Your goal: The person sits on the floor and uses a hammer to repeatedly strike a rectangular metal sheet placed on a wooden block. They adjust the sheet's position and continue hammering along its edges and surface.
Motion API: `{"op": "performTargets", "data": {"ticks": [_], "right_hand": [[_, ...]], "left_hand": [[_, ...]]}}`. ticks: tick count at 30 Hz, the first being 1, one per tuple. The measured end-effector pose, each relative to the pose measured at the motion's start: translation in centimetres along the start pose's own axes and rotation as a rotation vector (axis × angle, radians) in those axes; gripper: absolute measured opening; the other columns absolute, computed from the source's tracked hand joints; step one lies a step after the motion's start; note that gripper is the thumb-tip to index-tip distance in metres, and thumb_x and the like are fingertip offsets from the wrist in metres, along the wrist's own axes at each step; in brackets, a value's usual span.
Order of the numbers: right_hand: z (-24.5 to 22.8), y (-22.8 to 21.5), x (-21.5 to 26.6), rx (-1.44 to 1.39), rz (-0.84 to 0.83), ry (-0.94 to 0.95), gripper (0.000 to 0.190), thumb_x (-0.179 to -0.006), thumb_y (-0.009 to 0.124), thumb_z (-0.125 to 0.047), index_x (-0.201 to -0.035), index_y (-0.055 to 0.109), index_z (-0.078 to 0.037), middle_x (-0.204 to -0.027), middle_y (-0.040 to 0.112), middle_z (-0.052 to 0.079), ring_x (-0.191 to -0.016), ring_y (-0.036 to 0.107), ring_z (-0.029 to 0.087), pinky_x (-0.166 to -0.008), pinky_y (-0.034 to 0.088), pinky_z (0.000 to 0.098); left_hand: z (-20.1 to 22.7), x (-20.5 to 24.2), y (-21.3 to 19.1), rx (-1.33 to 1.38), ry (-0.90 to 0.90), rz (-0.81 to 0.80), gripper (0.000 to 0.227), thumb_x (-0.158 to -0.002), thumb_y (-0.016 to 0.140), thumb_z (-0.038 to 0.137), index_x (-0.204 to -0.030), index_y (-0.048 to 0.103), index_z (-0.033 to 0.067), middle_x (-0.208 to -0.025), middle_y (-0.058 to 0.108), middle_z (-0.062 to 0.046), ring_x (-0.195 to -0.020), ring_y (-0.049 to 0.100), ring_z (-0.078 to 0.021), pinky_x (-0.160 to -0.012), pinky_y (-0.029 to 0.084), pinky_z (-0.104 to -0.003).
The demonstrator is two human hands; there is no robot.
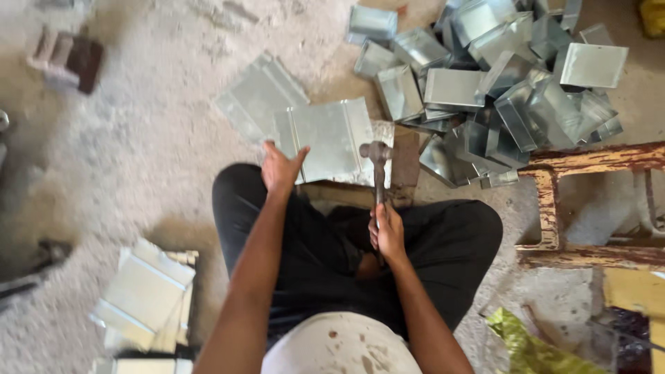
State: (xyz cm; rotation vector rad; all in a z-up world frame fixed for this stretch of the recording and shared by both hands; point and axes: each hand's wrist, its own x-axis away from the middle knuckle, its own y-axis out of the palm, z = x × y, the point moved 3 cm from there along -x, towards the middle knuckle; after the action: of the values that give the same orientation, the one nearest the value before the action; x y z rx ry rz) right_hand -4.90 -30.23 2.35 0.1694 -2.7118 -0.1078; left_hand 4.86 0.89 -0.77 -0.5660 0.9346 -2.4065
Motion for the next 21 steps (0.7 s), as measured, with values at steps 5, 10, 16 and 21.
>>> {"op": "performTargets", "data": {"ticks": [5, 10, 16, 21], "right_hand": [[4.9, -1.7, -0.5, 0.029, 0.009, 0.123, 0.046, -0.103, 0.045, -0.053, -0.091, 0.051, -0.01, -0.051, 0.044, -0.001, -0.034, 0.04, 0.01, -0.032, 0.034, 0.0281], [5.1, -2.0, 0.4, 0.28, 0.115, 0.034, 0.045, -0.104, 0.053, -0.049, -0.089, 0.062, -0.008, -0.058, 0.043, -0.001, -0.045, 0.041, 0.008, -0.041, 0.031, 0.0254], [5.6, -1.5, 1.3, 0.203, 0.015, 0.295, 0.05, -0.099, 0.045, -0.055, -0.086, 0.057, -0.008, -0.055, 0.05, 0.002, -0.04, 0.05, 0.014, -0.039, 0.043, 0.0302], [6.7, -2.4, 0.9, 0.181, 0.088, 0.059, 0.056, -0.107, 0.051, -0.058, -0.087, 0.056, -0.007, -0.06, 0.047, -0.002, -0.045, 0.041, 0.008, -0.04, 0.031, 0.0241]], "left_hand": [[-1.1, -0.4, 1.3, 0.061, 0.08, 0.045, 0.104, -0.075, 0.086, 0.062, -0.137, 0.037, -0.0044, -0.113, 0.065, -0.037, -0.106, 0.064, -0.0522, -0.091, 0.053, -0.053], [-0.6, -1.5, 1.5, 0.171, 0.077, 0.013, 0.101, -0.071, 0.088, 0.055, -0.135, 0.038, -0.0058, -0.116, 0.064, -0.038, -0.11, 0.064, -0.0528, -0.094, 0.053, -0.052], [-0.4, -0.7, 1.0, 0.187, 0.114, 0.025, 0.1, -0.074, 0.089, 0.052, -0.134, 0.036, -0.0085, -0.113, 0.062, -0.042, -0.106, 0.063, -0.0558, -0.091, 0.053, -0.054], [-0.2, -0.3, 0.6, 0.198, 0.082, 0.001, 0.1, -0.076, 0.087, 0.053, -0.134, 0.035, -0.0092, -0.109, 0.063, -0.043, -0.105, 0.064, -0.0561, -0.091, 0.053, -0.054]]}}
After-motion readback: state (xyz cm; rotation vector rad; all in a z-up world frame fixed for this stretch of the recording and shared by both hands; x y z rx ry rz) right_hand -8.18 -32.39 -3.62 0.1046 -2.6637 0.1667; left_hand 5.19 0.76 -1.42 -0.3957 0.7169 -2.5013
